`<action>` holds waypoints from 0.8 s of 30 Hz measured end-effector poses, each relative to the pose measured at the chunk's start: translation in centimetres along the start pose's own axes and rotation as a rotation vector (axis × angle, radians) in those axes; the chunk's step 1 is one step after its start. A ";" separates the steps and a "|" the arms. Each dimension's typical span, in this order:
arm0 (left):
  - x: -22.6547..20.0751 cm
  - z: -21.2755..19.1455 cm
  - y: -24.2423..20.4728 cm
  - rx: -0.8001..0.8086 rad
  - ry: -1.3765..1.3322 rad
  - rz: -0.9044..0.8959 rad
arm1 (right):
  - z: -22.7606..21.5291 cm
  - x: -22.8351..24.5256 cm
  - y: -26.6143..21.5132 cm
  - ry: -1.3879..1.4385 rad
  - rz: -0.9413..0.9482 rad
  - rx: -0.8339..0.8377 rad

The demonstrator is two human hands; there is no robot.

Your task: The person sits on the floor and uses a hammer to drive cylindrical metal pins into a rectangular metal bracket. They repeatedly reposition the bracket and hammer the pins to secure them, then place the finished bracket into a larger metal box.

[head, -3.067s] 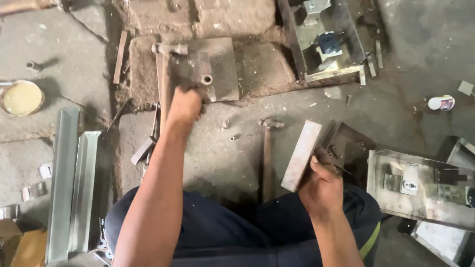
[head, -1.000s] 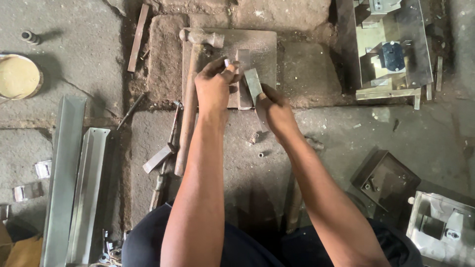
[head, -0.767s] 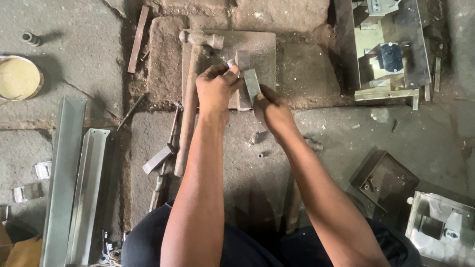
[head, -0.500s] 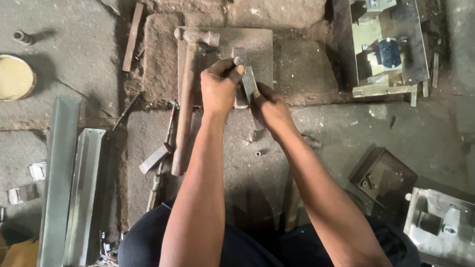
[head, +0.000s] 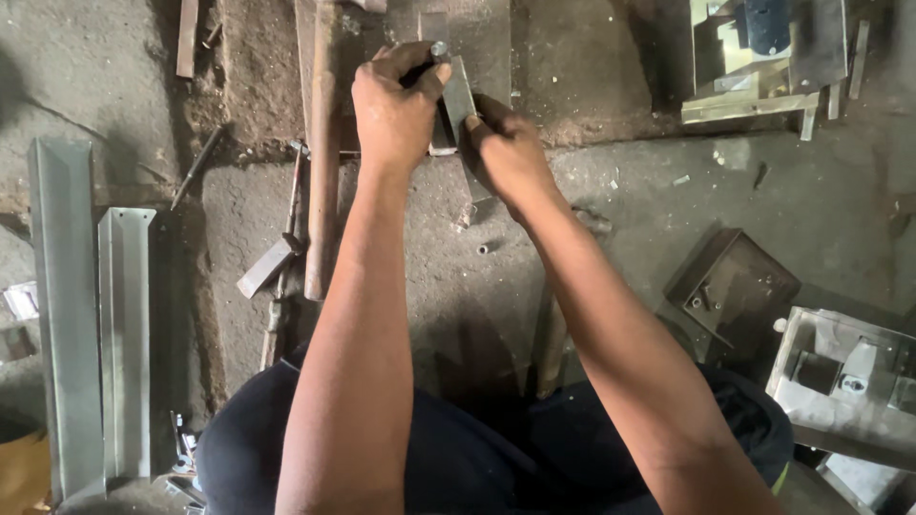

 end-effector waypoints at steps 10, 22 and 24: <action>-0.6 0.0 -0.2 -0.002 -0.013 0.084 | -0.1 0.8 -0.3 -0.015 -0.094 -0.002; -0.8 0.4 -1.2 -0.013 0.046 0.130 | 0.2 -0.1 -0.2 -0.138 0.198 0.053; -1.4 0.4 -1.4 -0.023 0.112 0.206 | -0.7 -0.3 -0.8 -0.278 -0.005 0.000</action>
Point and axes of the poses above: each hand's wrist, its own y-axis towards the middle knuckle, its own z-axis out of the palm, x = y × z, the point moved 4 cm from there along y, towards the middle knuckle, and after that the axes turned 7 degrees about x, right-handed, at the moved point
